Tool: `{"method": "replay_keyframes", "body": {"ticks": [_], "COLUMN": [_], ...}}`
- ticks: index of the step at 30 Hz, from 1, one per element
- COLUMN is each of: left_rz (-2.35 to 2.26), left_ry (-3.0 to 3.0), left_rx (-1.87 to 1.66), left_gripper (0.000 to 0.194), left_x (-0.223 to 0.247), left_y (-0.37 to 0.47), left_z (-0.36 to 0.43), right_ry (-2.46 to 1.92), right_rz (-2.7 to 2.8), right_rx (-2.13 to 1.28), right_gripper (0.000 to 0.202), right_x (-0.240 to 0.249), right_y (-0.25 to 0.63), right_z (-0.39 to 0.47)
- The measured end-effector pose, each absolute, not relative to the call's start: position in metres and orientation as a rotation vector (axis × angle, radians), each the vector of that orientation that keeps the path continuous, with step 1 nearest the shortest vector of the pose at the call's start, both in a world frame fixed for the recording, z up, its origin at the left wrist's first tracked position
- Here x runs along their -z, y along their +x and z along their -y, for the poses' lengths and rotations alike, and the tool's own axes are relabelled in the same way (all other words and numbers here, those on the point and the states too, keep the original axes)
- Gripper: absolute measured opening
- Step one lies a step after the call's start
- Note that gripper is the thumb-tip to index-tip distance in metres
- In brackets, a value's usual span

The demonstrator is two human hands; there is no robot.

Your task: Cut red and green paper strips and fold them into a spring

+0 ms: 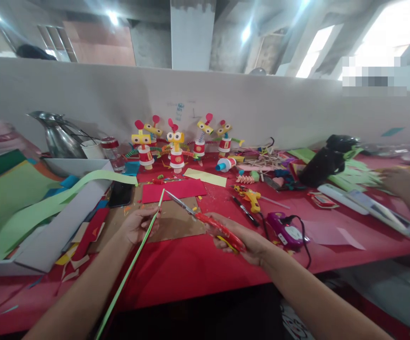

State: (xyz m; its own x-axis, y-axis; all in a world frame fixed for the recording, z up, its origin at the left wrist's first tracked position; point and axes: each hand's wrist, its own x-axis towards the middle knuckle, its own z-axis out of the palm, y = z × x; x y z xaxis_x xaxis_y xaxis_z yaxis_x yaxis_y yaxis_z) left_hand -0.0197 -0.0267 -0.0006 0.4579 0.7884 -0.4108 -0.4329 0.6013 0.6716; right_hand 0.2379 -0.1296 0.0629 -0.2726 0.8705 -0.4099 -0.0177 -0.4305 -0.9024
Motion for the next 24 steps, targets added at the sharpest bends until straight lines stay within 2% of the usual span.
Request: {"method": "replay_keyframes", "body": {"ticks": [7, 16, 24], "left_rz": [-0.891, -0.871, -0.85], "left_ry": [0.544, 0.652, 0.695], "left_rx": [-0.841, -0.81, -0.802], "left_gripper": [0.006, 0.005, 0.005], "left_x": [-0.003, -0.003, 0.001], "left_y": [-0.018, -0.016, -0.016], "left_z": [0.027, 0.028, 0.027], "right_ry": [-1.392, -1.482, -1.587], "right_rz": [1.236, 1.321, 1.332], "right_rx": [-1.829, -1.779, -1.74], "right_gripper": [0.064, 0.049, 0.051], "right_x": [-0.076, -0.086, -0.087], "right_y": [0.233, 0.226, 0.232], "right_z": [0.136, 0.124, 0.114]}}
